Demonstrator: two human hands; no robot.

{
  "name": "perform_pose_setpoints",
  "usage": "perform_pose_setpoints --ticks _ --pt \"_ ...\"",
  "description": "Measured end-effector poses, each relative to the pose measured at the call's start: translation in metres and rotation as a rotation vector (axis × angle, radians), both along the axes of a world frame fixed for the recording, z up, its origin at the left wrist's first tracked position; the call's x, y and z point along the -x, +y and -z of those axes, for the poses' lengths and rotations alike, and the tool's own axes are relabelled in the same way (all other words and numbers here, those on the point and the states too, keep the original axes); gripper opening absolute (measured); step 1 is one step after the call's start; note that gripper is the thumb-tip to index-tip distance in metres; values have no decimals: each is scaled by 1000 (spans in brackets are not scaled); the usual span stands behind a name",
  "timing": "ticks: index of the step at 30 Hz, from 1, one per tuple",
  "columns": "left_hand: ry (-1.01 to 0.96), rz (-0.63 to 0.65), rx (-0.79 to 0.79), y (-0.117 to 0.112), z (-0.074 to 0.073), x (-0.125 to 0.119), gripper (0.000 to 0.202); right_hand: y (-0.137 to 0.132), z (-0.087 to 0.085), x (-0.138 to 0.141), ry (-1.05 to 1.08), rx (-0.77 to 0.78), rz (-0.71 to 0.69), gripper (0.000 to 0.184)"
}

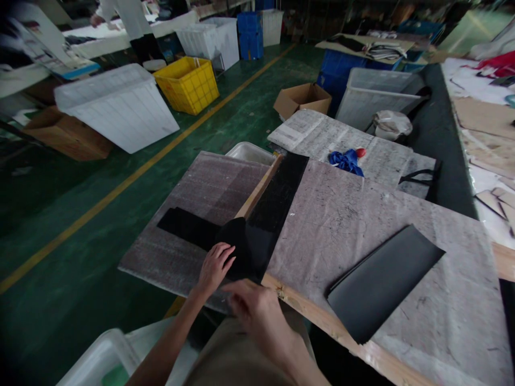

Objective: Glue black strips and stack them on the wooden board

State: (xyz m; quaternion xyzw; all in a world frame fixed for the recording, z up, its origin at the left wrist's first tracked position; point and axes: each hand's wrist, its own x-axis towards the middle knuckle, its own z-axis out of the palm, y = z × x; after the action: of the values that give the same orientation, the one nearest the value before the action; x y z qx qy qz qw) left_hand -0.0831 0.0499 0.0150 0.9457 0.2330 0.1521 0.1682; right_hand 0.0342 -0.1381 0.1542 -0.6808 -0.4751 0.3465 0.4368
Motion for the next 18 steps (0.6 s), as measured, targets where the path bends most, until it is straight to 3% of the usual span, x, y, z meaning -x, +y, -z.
perform_pose_setpoints --ticks 3,6,14,18 --pt "25 19 13 0 -1 -3 30 1 56 -17 -206 163 170 24" --pt "55 44 33 1 -3 -4 31 -18 93 -21 -399 188 233 23" --pt "138 142 97 10 -8 4 62 -35 125 -24 -861 219 253 40" --pt "173 156 110 10 -8 6 85 -36 144 -35 -948 156 260 48"
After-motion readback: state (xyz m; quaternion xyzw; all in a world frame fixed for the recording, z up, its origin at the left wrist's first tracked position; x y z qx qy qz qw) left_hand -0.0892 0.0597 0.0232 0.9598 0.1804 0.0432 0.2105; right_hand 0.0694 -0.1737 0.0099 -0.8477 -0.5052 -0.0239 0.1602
